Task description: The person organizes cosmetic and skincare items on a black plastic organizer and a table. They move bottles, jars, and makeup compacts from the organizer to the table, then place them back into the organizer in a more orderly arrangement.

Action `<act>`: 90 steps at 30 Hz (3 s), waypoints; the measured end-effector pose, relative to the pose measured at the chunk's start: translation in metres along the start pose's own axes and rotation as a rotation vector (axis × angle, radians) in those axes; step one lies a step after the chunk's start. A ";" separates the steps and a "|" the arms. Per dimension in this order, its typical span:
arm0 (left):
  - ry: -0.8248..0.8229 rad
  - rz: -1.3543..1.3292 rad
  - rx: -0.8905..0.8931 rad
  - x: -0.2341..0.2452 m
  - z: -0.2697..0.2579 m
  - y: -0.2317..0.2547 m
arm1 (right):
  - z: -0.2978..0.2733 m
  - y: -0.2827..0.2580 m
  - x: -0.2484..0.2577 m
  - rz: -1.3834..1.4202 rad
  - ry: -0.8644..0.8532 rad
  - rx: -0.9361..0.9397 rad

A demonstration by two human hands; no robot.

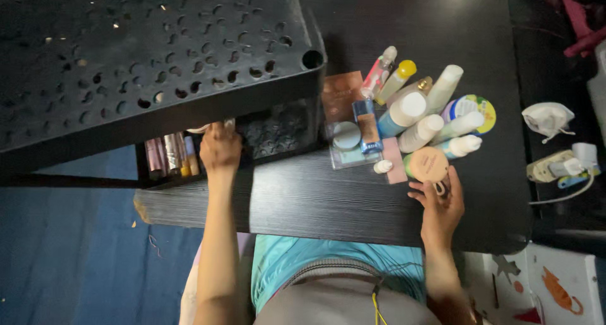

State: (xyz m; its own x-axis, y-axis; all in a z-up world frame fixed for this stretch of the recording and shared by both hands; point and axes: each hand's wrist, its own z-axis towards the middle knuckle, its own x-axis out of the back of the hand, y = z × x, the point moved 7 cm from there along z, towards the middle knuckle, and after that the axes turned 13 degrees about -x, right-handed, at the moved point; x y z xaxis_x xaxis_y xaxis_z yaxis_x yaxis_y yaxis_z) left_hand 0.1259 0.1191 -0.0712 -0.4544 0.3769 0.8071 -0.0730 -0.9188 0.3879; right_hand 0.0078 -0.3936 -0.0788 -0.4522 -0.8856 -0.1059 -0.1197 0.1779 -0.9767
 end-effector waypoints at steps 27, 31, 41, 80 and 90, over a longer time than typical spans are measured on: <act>0.270 0.236 -0.586 -0.024 0.065 -0.039 | -0.045 -0.031 -0.006 -0.770 0.384 0.495; 0.229 0.200 -0.497 -0.029 0.071 -0.039 | -0.046 -0.033 -0.009 -0.761 0.388 0.509; 0.132 0.073 -0.562 0.041 0.064 0.061 | -0.055 -0.038 -0.010 -0.748 0.363 0.543; -0.129 -0.896 -0.652 0.007 -0.074 0.315 | -0.056 0.052 -0.056 -0.119 -0.664 -0.382; 0.034 0.043 -0.255 -0.093 0.059 0.278 | -0.076 -0.039 -0.080 -0.866 -0.416 0.219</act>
State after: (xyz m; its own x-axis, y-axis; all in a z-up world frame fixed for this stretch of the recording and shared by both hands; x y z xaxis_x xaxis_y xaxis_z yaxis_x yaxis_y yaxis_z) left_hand 0.2002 -0.1647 -0.0120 -0.4913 0.3370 0.8031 -0.2724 -0.9353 0.2259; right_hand -0.0185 -0.2973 -0.0177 0.0665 -0.7599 0.6466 -0.0777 -0.6500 -0.7559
